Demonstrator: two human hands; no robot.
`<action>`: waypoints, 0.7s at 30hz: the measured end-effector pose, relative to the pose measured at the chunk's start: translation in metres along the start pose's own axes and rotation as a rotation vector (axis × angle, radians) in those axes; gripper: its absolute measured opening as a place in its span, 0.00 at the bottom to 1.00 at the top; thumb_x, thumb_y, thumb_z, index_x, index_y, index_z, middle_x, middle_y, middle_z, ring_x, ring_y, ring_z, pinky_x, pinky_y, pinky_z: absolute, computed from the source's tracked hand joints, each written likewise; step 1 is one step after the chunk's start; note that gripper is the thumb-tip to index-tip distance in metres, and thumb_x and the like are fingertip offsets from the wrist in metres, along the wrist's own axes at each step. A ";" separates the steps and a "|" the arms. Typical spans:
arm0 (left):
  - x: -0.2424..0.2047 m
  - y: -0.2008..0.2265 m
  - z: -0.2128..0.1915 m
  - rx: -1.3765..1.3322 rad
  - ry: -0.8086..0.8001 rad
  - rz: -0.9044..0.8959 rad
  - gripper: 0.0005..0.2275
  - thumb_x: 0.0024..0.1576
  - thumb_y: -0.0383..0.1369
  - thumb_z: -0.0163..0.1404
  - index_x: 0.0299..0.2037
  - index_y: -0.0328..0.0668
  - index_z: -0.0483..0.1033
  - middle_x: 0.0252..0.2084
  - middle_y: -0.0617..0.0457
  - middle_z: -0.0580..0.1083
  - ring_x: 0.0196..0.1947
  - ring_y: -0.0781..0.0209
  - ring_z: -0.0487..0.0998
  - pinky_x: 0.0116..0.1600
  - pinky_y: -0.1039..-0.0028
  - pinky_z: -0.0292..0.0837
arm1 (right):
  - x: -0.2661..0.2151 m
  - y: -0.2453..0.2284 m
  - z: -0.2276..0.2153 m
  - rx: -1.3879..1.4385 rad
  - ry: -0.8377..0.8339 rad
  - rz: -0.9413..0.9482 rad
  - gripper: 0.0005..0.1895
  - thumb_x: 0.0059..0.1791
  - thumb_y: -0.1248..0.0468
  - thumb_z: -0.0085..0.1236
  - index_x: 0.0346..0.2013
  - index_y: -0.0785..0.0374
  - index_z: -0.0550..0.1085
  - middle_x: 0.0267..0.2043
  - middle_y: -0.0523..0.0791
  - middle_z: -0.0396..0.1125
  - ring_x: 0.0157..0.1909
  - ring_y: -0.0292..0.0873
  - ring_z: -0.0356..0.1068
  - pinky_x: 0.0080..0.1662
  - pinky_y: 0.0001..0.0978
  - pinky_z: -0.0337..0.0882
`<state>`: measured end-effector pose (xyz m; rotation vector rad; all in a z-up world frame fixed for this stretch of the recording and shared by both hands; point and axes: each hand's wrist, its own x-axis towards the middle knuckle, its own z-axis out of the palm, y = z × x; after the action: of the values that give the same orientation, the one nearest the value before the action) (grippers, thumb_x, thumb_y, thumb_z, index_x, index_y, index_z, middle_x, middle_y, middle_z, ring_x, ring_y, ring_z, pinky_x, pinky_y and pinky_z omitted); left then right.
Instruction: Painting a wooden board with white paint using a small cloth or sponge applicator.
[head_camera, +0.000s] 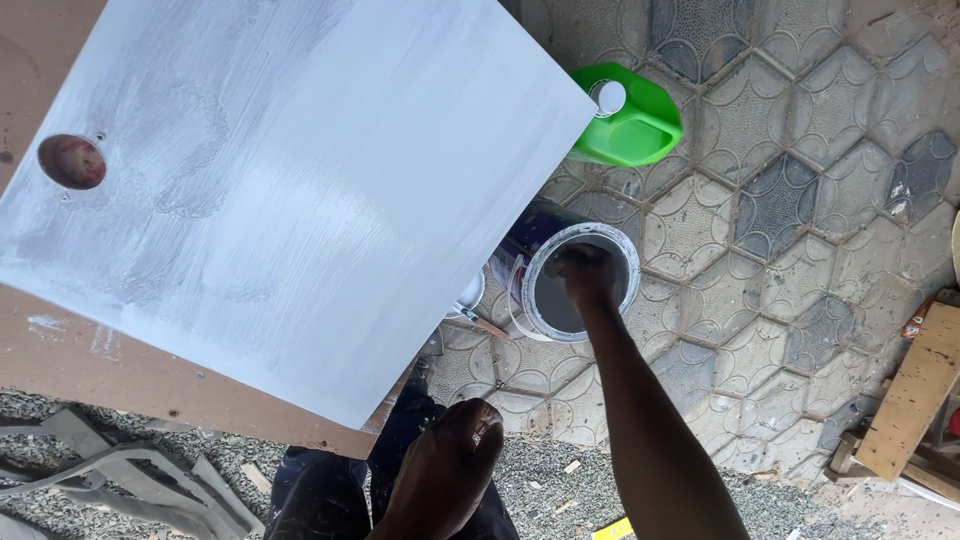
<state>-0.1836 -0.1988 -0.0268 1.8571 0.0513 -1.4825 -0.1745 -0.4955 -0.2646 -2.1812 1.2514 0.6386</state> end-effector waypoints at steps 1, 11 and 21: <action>-0.001 -0.001 -0.001 -0.002 0.002 -0.002 0.12 0.59 0.46 0.40 0.39 0.50 0.70 0.40 0.55 0.78 0.41 0.52 0.80 0.46 0.56 0.72 | -0.005 -0.002 -0.014 -0.001 -0.003 -0.003 0.12 0.44 0.59 0.62 0.42 0.48 0.81 0.39 0.42 0.76 0.51 0.51 0.75 0.51 0.48 0.76; 0.000 0.001 -0.008 -0.040 -0.082 -0.007 0.15 0.60 0.49 0.40 0.48 0.55 0.74 0.46 0.54 0.77 0.50 0.52 0.79 0.53 0.59 0.74 | -0.029 0.001 -0.053 0.980 -0.431 0.423 0.02 0.40 0.67 0.52 0.26 0.60 0.72 0.19 0.45 0.62 0.22 0.44 0.64 0.25 0.30 0.54; -0.046 0.001 -0.044 -0.513 0.134 0.280 0.10 0.58 0.34 0.51 0.40 0.42 0.87 0.25 0.47 0.81 0.20 0.58 0.84 0.30 0.70 0.78 | -0.085 -0.066 -0.120 1.046 -0.870 0.192 0.05 0.36 0.60 0.53 0.18 0.55 0.68 0.08 0.39 0.51 0.12 0.34 0.51 0.21 0.23 0.54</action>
<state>-0.1625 -0.1562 0.0150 1.4712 0.2073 -1.0320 -0.1387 -0.4934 -0.1078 -0.7806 0.9489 0.6692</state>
